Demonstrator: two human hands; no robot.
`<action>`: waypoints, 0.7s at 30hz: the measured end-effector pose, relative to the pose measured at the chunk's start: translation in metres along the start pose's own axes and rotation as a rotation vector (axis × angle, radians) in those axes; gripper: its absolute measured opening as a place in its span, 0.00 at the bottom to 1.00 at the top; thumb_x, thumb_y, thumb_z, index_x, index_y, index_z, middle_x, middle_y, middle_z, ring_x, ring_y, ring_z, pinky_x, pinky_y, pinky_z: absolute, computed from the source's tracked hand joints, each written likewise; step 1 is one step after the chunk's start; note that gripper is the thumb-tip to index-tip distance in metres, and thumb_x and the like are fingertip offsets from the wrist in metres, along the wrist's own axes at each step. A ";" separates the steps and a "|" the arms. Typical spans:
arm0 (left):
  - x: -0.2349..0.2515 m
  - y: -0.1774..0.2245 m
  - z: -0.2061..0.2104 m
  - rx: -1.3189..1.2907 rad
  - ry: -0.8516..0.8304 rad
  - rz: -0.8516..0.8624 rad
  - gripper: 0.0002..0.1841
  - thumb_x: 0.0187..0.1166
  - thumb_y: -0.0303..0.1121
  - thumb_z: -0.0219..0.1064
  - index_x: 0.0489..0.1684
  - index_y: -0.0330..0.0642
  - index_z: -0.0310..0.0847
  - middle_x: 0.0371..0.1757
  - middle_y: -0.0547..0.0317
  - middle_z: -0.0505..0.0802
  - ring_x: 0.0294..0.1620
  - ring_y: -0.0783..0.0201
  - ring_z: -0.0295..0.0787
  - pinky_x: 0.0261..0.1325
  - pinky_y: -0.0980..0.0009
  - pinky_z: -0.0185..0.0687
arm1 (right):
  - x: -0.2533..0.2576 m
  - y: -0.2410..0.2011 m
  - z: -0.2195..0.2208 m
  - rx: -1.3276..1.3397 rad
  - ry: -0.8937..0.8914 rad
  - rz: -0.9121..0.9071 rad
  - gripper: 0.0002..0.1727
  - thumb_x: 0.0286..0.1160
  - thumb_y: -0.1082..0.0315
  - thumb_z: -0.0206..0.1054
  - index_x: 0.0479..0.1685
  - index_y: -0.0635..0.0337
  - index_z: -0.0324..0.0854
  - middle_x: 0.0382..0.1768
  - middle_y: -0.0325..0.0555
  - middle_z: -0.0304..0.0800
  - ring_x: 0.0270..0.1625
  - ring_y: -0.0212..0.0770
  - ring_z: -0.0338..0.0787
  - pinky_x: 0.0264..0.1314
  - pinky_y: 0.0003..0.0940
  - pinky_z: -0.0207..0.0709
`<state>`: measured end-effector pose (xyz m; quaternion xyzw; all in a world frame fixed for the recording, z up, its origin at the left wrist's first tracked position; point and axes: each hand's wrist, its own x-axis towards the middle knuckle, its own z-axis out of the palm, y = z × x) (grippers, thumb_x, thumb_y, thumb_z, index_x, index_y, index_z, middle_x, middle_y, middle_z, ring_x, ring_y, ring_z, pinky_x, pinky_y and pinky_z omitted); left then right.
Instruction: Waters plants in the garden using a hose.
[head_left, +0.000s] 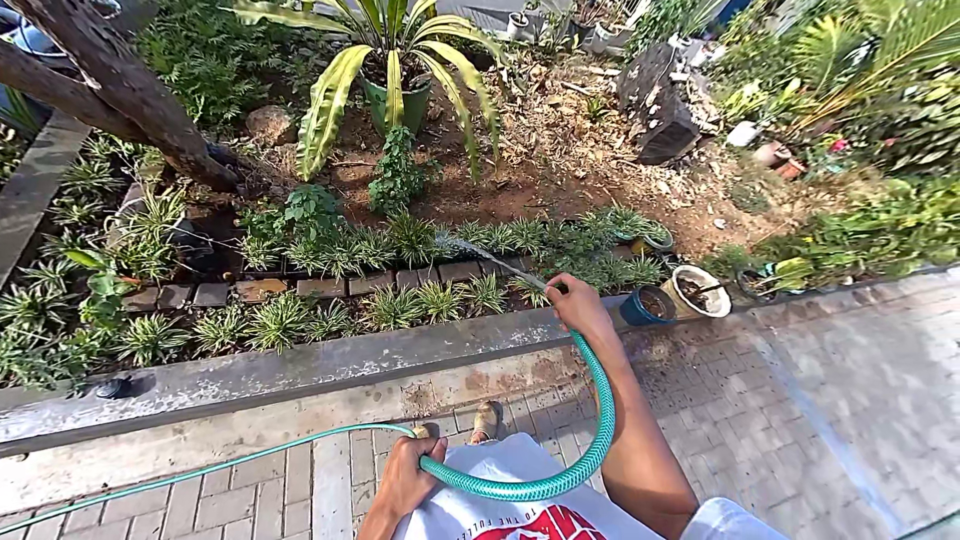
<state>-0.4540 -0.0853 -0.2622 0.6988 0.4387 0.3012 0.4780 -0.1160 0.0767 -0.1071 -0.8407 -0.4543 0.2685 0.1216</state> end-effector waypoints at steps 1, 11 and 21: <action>0.000 0.000 0.000 0.004 -0.004 -0.003 0.27 0.83 0.45 0.57 0.04 0.51 0.65 0.07 0.69 0.68 0.11 0.72 0.65 0.18 0.68 0.58 | 0.000 0.001 0.001 -0.003 -0.005 -0.005 0.16 0.92 0.55 0.58 0.66 0.51 0.81 0.28 0.51 0.85 0.19 0.41 0.82 0.26 0.38 0.80; 0.003 0.003 0.000 0.016 -0.010 0.020 0.28 0.84 0.46 0.57 0.04 0.49 0.65 0.07 0.68 0.68 0.11 0.71 0.66 0.19 0.67 0.60 | -0.002 0.010 -0.006 -0.018 0.022 0.025 0.16 0.92 0.55 0.58 0.65 0.53 0.81 0.28 0.51 0.85 0.20 0.42 0.83 0.28 0.39 0.81; 0.007 0.003 0.000 0.020 -0.045 0.024 0.28 0.84 0.45 0.57 0.03 0.49 0.64 0.07 0.68 0.68 0.11 0.72 0.65 0.19 0.68 0.59 | -0.003 0.023 -0.007 -0.021 0.012 0.058 0.16 0.92 0.55 0.59 0.65 0.53 0.81 0.29 0.50 0.86 0.20 0.40 0.83 0.28 0.38 0.81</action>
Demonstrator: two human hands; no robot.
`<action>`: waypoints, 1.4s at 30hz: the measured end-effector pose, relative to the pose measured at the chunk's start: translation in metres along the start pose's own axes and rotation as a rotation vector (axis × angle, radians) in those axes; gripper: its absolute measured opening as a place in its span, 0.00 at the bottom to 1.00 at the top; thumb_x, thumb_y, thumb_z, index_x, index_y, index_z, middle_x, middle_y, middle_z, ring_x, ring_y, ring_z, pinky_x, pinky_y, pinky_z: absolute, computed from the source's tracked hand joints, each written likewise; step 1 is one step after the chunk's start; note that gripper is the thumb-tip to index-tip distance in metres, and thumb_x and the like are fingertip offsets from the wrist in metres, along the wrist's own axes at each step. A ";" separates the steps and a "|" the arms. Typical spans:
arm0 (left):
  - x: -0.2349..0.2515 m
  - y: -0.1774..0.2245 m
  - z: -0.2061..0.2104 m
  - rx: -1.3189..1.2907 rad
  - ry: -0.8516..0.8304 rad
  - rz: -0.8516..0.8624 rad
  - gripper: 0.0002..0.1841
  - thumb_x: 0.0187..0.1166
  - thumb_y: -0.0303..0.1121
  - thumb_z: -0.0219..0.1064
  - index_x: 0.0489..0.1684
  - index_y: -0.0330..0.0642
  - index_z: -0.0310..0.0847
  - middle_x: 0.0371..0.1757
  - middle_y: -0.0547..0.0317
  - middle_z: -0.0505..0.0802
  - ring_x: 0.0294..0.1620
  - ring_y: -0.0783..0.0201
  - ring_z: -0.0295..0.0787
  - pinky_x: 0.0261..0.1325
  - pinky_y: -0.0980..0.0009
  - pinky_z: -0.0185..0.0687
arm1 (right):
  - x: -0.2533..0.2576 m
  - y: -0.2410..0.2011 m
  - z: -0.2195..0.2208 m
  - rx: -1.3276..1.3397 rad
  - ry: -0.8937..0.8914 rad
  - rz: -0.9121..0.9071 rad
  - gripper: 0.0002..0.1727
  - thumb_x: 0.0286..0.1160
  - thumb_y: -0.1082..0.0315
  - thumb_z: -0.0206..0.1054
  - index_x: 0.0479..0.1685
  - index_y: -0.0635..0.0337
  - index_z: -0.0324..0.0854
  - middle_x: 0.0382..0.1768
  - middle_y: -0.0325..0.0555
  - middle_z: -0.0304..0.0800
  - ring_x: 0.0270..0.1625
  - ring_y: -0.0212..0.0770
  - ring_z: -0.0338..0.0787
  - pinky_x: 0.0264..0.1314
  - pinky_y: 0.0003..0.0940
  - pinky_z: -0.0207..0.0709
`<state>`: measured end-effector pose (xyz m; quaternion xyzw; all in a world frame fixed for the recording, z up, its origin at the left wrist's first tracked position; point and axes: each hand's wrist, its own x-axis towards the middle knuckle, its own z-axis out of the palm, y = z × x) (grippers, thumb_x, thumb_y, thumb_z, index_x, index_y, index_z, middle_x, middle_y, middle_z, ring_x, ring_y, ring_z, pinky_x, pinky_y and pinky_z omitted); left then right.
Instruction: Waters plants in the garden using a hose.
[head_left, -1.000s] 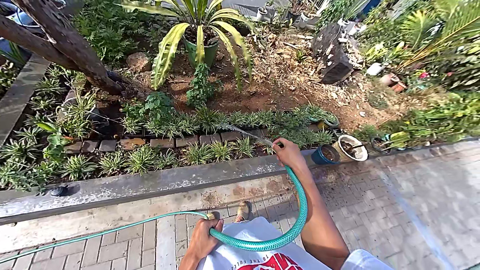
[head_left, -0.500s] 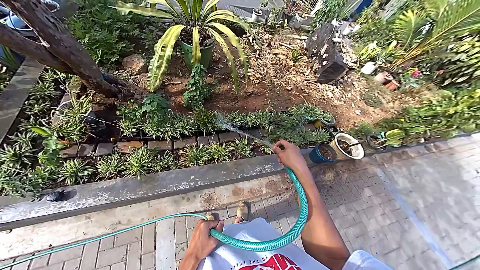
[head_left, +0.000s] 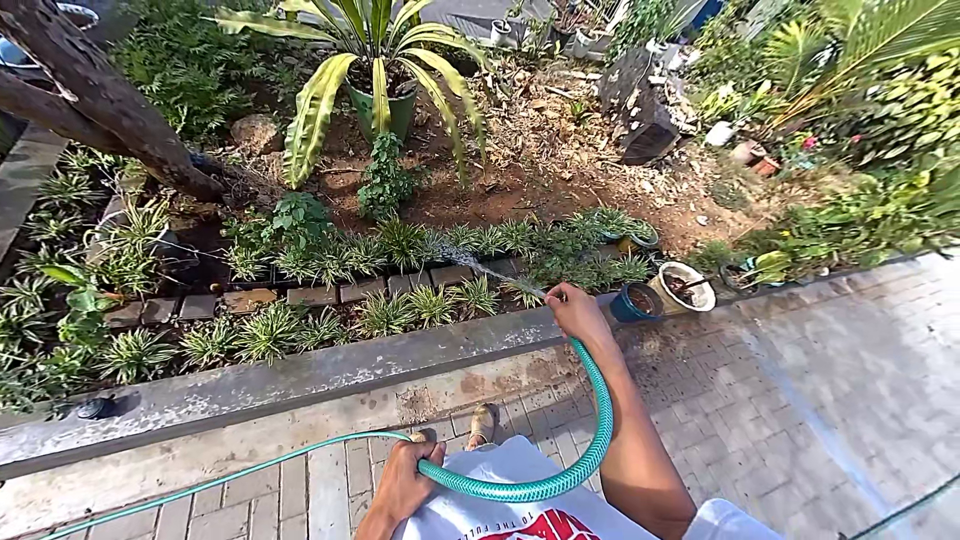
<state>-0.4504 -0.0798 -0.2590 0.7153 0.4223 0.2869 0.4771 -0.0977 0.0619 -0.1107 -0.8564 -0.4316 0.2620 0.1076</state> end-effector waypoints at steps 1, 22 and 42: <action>0.000 0.000 0.000 0.001 -0.001 0.003 0.28 0.84 0.45 0.57 0.03 0.49 0.65 0.08 0.68 0.69 0.11 0.72 0.66 0.19 0.68 0.60 | 0.001 0.002 -0.001 0.003 0.007 0.008 0.16 0.92 0.55 0.58 0.64 0.53 0.82 0.29 0.50 0.86 0.20 0.41 0.83 0.29 0.39 0.81; 0.021 0.003 0.006 0.029 -0.236 0.039 0.28 0.84 0.46 0.57 0.04 0.49 0.65 0.09 0.67 0.70 0.13 0.68 0.67 0.21 0.65 0.62 | -0.032 0.072 -0.040 0.120 0.275 0.207 0.17 0.92 0.55 0.59 0.67 0.53 0.81 0.30 0.54 0.87 0.21 0.46 0.84 0.29 0.44 0.82; -0.116 0.007 -0.020 0.029 -0.121 -0.020 0.28 0.84 0.46 0.57 0.04 0.49 0.67 0.08 0.68 0.70 0.12 0.71 0.67 0.20 0.66 0.62 | -0.123 0.012 0.055 0.235 -0.161 -0.104 0.18 0.92 0.52 0.58 0.69 0.50 0.78 0.22 0.45 0.80 0.14 0.35 0.75 0.20 0.31 0.74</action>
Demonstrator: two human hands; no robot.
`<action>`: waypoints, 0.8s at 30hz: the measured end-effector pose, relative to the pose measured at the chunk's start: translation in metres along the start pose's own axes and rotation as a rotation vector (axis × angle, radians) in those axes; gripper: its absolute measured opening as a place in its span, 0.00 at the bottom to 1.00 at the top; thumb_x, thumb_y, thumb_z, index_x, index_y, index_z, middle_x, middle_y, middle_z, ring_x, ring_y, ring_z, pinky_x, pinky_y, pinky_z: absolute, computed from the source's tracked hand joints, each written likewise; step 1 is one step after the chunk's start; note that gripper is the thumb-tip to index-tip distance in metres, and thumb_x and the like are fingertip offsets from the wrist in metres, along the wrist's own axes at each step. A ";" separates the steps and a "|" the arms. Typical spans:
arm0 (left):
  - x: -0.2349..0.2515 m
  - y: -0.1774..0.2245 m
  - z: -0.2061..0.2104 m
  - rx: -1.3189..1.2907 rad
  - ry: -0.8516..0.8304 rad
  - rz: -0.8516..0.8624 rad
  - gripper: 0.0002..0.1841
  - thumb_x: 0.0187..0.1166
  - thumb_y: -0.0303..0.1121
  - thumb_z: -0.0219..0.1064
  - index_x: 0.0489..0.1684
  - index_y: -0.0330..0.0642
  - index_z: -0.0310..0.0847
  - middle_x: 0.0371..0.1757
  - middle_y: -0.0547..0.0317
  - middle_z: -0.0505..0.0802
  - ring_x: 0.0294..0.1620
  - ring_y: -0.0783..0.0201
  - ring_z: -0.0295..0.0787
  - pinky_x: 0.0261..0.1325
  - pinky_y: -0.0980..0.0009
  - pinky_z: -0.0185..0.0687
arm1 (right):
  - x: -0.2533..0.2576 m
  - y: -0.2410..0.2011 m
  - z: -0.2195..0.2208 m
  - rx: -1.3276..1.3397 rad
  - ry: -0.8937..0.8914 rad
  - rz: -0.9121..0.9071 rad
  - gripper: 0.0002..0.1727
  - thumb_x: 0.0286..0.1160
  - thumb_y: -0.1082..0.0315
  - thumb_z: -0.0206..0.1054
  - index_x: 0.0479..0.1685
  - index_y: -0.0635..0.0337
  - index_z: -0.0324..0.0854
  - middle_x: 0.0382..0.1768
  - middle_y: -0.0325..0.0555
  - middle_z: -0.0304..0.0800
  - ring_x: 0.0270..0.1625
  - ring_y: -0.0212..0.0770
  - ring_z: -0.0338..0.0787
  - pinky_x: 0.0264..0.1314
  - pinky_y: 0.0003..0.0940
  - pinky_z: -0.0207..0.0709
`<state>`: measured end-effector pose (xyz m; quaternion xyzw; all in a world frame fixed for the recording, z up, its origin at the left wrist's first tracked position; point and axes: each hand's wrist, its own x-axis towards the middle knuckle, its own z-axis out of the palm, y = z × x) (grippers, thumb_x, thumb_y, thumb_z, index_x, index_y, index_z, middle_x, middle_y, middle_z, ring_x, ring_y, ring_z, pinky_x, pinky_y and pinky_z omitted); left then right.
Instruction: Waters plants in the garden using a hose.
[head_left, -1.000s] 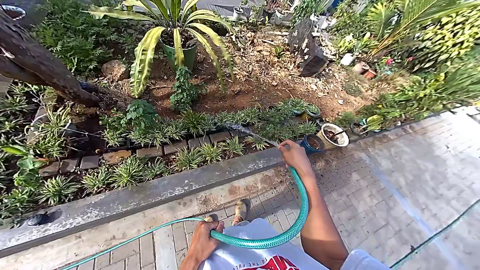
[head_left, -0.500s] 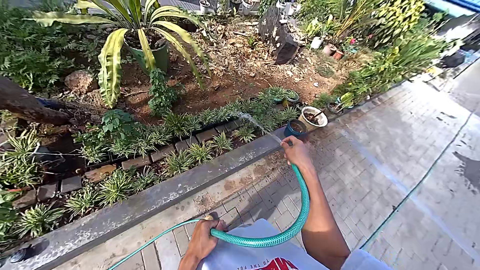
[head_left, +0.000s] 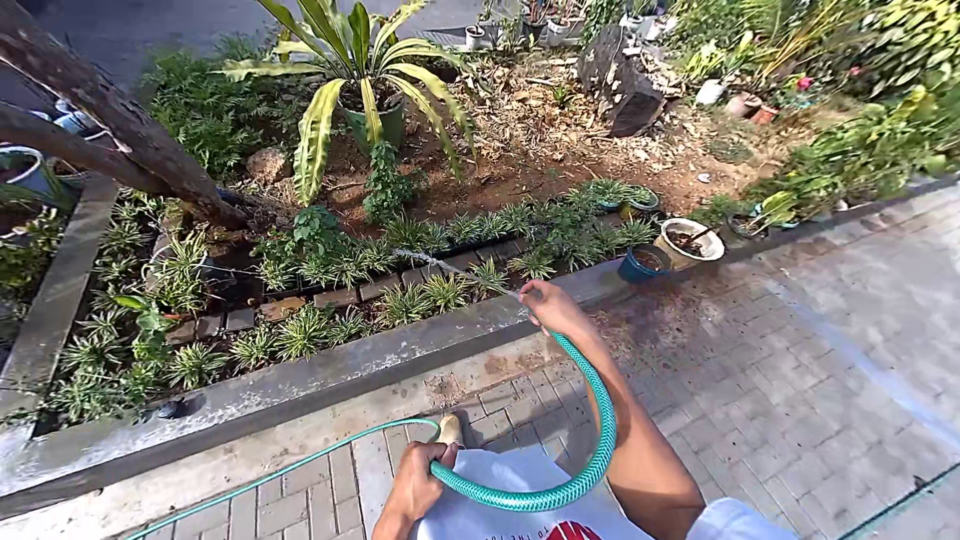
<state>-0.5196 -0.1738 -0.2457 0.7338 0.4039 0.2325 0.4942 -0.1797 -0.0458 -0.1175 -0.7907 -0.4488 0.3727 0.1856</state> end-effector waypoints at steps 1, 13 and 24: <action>-0.013 -0.001 0.002 0.004 0.005 0.011 0.28 0.85 0.46 0.57 0.04 0.48 0.67 0.08 0.68 0.70 0.12 0.71 0.67 0.20 0.66 0.62 | -0.010 0.001 0.004 0.014 0.002 -0.012 0.18 0.92 0.53 0.58 0.70 0.51 0.78 0.22 0.46 0.80 0.14 0.35 0.75 0.20 0.31 0.74; -0.150 -0.002 -0.007 0.058 0.045 0.100 0.28 0.85 0.43 0.57 0.04 0.48 0.65 0.07 0.67 0.69 0.10 0.72 0.65 0.17 0.69 0.59 | -0.123 0.014 0.054 0.075 0.073 0.006 0.16 0.92 0.53 0.59 0.65 0.51 0.79 0.25 0.48 0.82 0.16 0.37 0.77 0.21 0.33 0.76; -0.145 -0.018 -0.101 0.115 0.185 0.157 0.29 0.85 0.46 0.56 0.04 0.48 0.66 0.07 0.68 0.69 0.11 0.72 0.66 0.17 0.69 0.60 | -0.125 -0.040 0.095 0.060 0.089 0.071 0.16 0.93 0.56 0.57 0.67 0.53 0.79 0.27 0.46 0.82 0.17 0.34 0.77 0.22 0.30 0.75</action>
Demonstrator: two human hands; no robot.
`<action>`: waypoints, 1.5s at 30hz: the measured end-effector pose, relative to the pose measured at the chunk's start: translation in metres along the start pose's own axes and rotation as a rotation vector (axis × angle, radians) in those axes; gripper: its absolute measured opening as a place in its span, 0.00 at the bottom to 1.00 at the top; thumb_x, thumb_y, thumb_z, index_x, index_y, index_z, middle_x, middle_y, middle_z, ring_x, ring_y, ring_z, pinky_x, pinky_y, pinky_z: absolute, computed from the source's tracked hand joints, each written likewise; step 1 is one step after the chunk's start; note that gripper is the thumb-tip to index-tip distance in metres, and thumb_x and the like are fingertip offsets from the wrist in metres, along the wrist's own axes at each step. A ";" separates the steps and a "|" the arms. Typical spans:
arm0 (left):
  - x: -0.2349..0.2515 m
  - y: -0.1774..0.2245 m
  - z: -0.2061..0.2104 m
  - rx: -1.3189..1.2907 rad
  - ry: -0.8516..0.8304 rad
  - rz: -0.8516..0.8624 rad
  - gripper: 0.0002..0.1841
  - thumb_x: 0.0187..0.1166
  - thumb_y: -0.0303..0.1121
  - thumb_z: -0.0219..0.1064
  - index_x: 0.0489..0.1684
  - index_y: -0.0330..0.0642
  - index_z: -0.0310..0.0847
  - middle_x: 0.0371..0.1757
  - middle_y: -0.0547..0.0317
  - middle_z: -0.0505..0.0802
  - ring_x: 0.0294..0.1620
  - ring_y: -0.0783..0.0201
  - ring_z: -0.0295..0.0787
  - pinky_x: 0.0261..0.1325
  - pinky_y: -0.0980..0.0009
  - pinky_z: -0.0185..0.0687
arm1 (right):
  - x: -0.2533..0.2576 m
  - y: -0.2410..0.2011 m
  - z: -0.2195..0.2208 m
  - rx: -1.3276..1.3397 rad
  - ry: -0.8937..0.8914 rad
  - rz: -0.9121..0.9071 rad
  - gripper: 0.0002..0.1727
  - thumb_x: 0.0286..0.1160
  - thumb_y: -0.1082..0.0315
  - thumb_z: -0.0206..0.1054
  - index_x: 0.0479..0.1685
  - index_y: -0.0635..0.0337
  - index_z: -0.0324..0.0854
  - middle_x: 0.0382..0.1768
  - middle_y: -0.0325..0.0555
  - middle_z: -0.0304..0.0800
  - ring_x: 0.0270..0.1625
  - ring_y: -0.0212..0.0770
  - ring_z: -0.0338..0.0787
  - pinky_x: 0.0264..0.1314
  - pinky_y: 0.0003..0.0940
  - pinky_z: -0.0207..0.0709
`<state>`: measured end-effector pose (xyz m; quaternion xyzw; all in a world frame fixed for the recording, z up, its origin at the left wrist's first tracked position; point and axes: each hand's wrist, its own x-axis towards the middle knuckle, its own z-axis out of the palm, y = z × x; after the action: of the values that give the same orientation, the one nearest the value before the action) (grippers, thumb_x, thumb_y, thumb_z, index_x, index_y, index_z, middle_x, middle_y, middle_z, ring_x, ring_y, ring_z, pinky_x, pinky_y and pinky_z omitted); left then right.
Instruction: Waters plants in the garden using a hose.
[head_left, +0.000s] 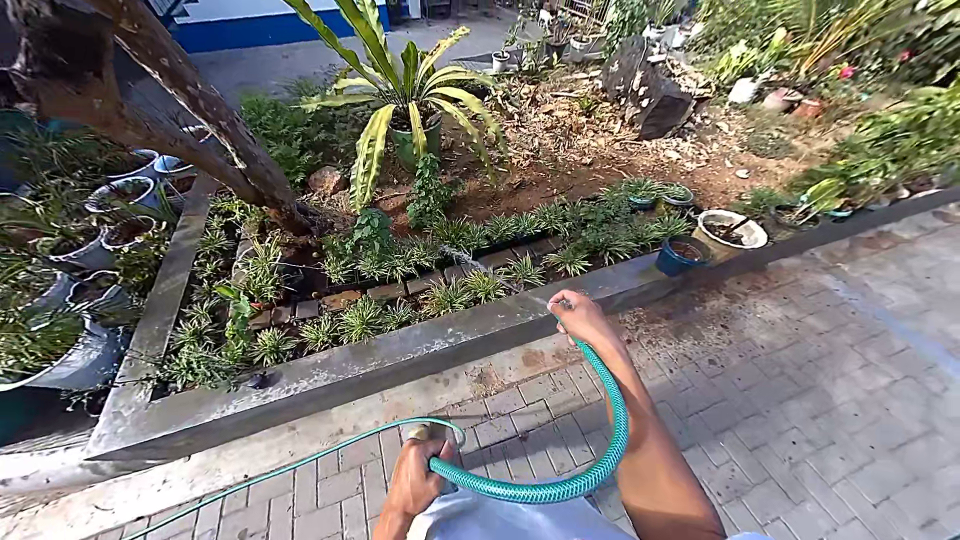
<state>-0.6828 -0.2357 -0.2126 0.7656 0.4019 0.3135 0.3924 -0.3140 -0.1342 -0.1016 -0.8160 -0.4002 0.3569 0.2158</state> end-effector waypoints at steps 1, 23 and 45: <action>0.003 -0.009 -0.008 -0.010 0.000 0.009 0.29 0.86 0.47 0.56 0.04 0.48 0.66 0.07 0.68 0.70 0.11 0.72 0.66 0.18 0.69 0.60 | 0.003 -0.011 0.011 -0.005 -0.027 -0.004 0.16 0.93 0.56 0.57 0.68 0.53 0.78 0.27 0.46 0.82 0.17 0.34 0.77 0.22 0.29 0.74; 0.047 -0.173 -0.199 -0.191 -0.031 0.099 0.28 0.87 0.41 0.57 0.05 0.47 0.64 0.08 0.65 0.70 0.11 0.72 0.66 0.18 0.71 0.60 | 0.067 -0.210 0.204 -0.112 -0.134 0.052 0.18 0.93 0.54 0.58 0.68 0.54 0.77 0.27 0.46 0.81 0.17 0.35 0.76 0.23 0.30 0.74; 0.041 -0.187 -0.210 -0.181 0.073 0.023 0.29 0.87 0.42 0.57 0.04 0.46 0.64 0.08 0.64 0.70 0.11 0.71 0.67 0.18 0.69 0.61 | 0.099 -0.255 0.245 -0.119 -0.212 -0.100 0.17 0.92 0.54 0.59 0.67 0.52 0.80 0.22 0.44 0.80 0.14 0.33 0.74 0.18 0.28 0.72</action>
<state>-0.8995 -0.0579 -0.2609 0.7196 0.3773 0.3806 0.4415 -0.5840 0.1121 -0.1390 -0.7641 -0.4813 0.4058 0.1410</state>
